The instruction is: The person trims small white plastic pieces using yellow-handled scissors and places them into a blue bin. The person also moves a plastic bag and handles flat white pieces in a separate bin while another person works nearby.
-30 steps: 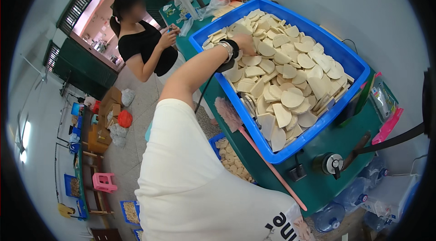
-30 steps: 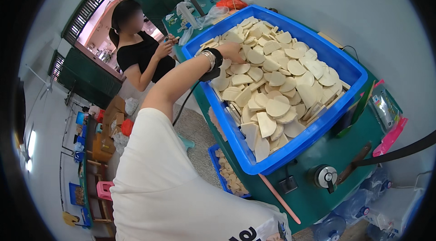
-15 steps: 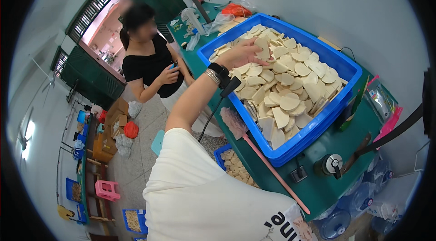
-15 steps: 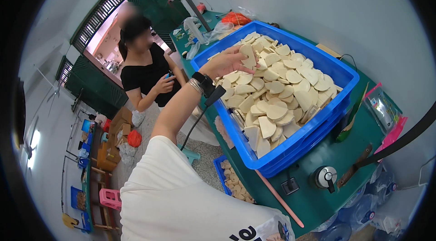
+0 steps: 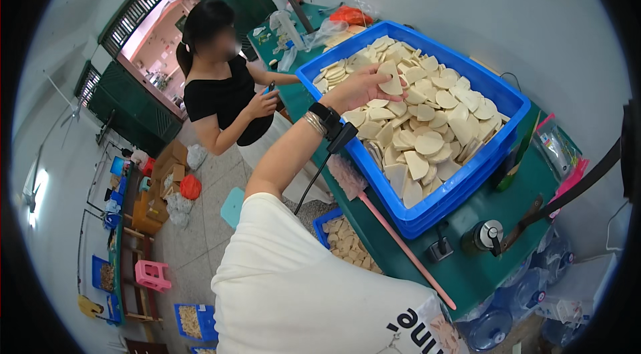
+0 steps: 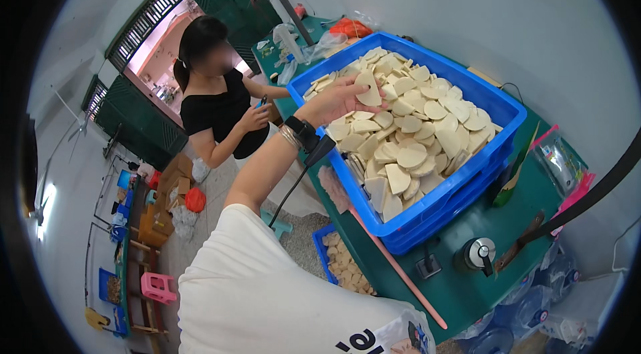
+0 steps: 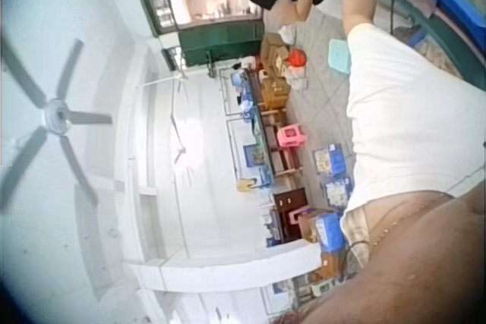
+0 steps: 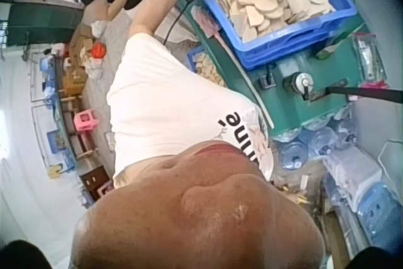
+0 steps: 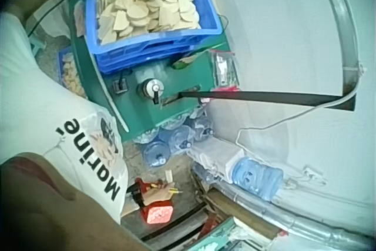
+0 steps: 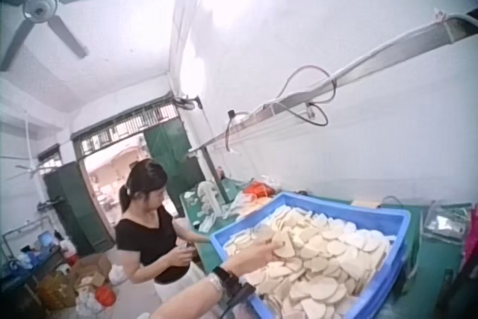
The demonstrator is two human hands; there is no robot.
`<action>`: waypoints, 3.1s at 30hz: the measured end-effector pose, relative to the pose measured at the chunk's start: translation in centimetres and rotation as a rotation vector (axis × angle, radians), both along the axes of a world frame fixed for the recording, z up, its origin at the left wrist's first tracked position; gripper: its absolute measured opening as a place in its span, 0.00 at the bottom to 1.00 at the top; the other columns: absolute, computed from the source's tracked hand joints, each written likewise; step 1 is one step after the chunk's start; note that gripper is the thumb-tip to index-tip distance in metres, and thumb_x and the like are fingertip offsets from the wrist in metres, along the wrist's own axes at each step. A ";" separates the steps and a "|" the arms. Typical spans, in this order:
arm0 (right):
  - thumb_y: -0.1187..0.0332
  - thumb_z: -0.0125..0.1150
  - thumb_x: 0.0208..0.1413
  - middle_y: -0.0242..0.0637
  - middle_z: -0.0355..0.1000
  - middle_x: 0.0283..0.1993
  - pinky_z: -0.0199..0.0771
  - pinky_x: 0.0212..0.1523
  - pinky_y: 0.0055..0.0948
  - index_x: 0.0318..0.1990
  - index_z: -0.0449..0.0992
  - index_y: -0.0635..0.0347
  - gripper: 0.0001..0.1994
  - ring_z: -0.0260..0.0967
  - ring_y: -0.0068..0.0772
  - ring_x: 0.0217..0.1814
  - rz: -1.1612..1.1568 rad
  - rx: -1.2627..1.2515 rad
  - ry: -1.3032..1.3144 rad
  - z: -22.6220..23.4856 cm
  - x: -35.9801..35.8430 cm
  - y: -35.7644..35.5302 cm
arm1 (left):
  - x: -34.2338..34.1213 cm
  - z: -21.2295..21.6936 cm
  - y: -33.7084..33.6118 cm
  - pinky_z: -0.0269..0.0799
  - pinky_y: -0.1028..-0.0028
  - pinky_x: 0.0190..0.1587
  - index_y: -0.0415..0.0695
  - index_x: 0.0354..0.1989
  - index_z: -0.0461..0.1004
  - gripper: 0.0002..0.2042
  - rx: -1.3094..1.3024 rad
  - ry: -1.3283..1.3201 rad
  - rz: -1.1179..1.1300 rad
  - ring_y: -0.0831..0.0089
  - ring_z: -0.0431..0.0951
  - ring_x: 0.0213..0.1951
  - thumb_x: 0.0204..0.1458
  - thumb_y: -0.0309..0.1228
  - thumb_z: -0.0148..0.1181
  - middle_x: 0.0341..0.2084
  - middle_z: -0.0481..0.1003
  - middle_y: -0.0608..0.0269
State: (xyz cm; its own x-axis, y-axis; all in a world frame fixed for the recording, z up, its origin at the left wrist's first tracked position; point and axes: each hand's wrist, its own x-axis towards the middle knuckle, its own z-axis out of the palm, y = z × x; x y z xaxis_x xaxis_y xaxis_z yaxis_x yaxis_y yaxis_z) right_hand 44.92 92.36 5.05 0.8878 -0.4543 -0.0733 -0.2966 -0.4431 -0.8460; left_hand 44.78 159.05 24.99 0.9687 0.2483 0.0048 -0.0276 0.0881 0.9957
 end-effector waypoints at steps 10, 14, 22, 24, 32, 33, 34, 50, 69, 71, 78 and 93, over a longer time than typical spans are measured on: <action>0.72 0.56 0.55 0.47 0.74 0.34 0.77 0.32 0.33 0.47 0.74 0.67 0.13 0.73 0.37 0.33 -0.001 -0.020 0.016 -0.3 -0.3 -0.5 | 0.2 -0.3 1.1 0.71 0.71 0.56 0.36 0.47 0.70 0.12 -0.069 0.045 0.248 0.69 0.75 0.50 0.55 0.23 0.59 0.43 0.75 0.56; 0.72 0.56 0.55 0.47 0.74 0.35 0.77 0.33 0.33 0.47 0.74 0.67 0.13 0.73 0.37 0.33 -0.003 -0.022 0.020 -0.5 -0.3 -0.4 | 0.5 -0.6 0.9 0.70 0.66 0.59 0.36 0.43 0.69 0.09 -0.239 0.024 0.232 0.69 0.75 0.49 0.55 0.21 0.58 0.43 0.73 0.58; 0.72 0.56 0.55 0.47 0.75 0.35 0.77 0.33 0.33 0.47 0.74 0.67 0.13 0.73 0.38 0.33 0.002 -0.038 0.029 -0.8 -0.3 -0.4 | 1.3 -1.3 0.0 0.71 0.62 0.60 0.33 0.45 0.65 0.10 -0.430 -0.098 0.280 0.60 0.75 0.48 0.57 0.24 0.55 0.43 0.71 0.54; 0.73 0.56 0.55 0.47 0.75 0.35 0.77 0.33 0.33 0.47 0.74 0.67 0.13 0.74 0.38 0.33 0.005 -0.041 0.027 -0.8 -0.3 -0.5 | 1.2 -1.0 -0.3 0.72 0.62 0.58 0.33 0.47 0.65 0.12 -0.296 -0.059 0.285 0.58 0.75 0.49 0.59 0.26 0.54 0.46 0.71 0.51; 0.73 0.55 0.55 0.48 0.75 0.35 0.77 0.33 0.33 0.48 0.74 0.66 0.13 0.74 0.38 0.34 0.019 -0.061 0.020 -0.6 -0.4 -0.7 | 0.4 0.2 -2.0 0.75 0.67 0.50 0.38 0.54 0.64 0.16 0.217 -0.020 0.210 0.66 0.79 0.44 0.63 0.35 0.47 0.46 0.75 0.51; 0.73 0.55 0.55 0.48 0.75 0.35 0.77 0.34 0.33 0.48 0.74 0.66 0.14 0.74 0.38 0.34 0.019 -0.061 0.018 -0.7 -0.4 -0.7 | 0.4 0.3 -2.0 0.75 0.69 0.48 0.39 0.54 0.64 0.16 0.254 -0.004 0.217 0.68 0.78 0.42 0.63 0.35 0.47 0.45 0.75 0.53; 0.73 0.55 0.55 0.48 0.75 0.35 0.78 0.34 0.33 0.48 0.74 0.66 0.14 0.74 0.38 0.34 0.021 -0.063 0.018 -0.6 -0.4 -0.7 | 0.4 0.3 -2.0 0.75 0.71 0.45 0.40 0.54 0.65 0.15 0.295 0.001 0.203 0.71 0.78 0.41 0.63 0.35 0.47 0.45 0.76 0.54; 0.75 0.54 0.55 0.48 0.75 0.36 0.78 0.34 0.33 0.49 0.73 0.66 0.14 0.75 0.39 0.35 0.008 -0.087 0.025 -0.8 0.0 -1.1 | 1.4 0.5 -2.8 0.64 0.80 0.24 0.47 0.38 0.74 0.15 0.113 0.089 0.429 0.80 0.73 0.24 0.56 0.46 0.58 0.26 0.76 0.65; 0.76 0.53 0.55 0.49 0.75 0.36 0.79 0.35 0.33 0.51 0.73 0.65 0.15 0.76 0.39 0.36 0.014 -0.122 0.008 -1.1 0.0 -4.2 | 1.8 -0.4 -1.4 0.63 0.76 0.28 0.45 0.37 0.73 0.24 0.007 0.166 0.403 0.77 0.72 0.26 0.59 0.55 0.40 0.29 0.76 0.64; 0.76 0.53 0.55 0.49 0.76 0.37 0.79 0.35 0.33 0.51 0.73 0.65 0.15 0.76 0.39 0.36 0.019 -0.139 0.006 -1.2 -0.4 -5.7 | 1.9 -0.7 -1.2 0.66 0.74 0.31 0.44 0.40 0.73 0.25 -0.011 0.161 0.386 0.76 0.73 0.28 0.59 0.55 0.41 0.30 0.77 0.62; 0.77 0.53 0.55 0.49 0.76 0.37 0.79 0.36 0.33 0.51 0.73 0.64 0.16 0.76 0.40 0.36 0.017 -0.215 0.006 -1.6 -1.5 -10.6 | 3.5 -1.8 -3.5 0.72 0.64 0.42 0.40 0.53 0.72 0.29 1.382 0.321 0.106 0.56 0.78 0.41 0.45 0.46 0.65 0.37 0.78 0.48; 0.78 0.52 0.55 0.50 0.76 0.37 0.80 0.37 0.34 0.52 0.73 0.64 0.17 0.77 0.40 0.37 0.005 -0.223 0.041 -2.8 -3.2 -12.1 | 6.2 -0.6 -6.4 0.76 0.77 0.38 0.39 0.53 0.72 0.23 0.594 0.434 -0.337 0.78 0.76 0.35 0.47 0.30 0.67 0.36 0.75 0.66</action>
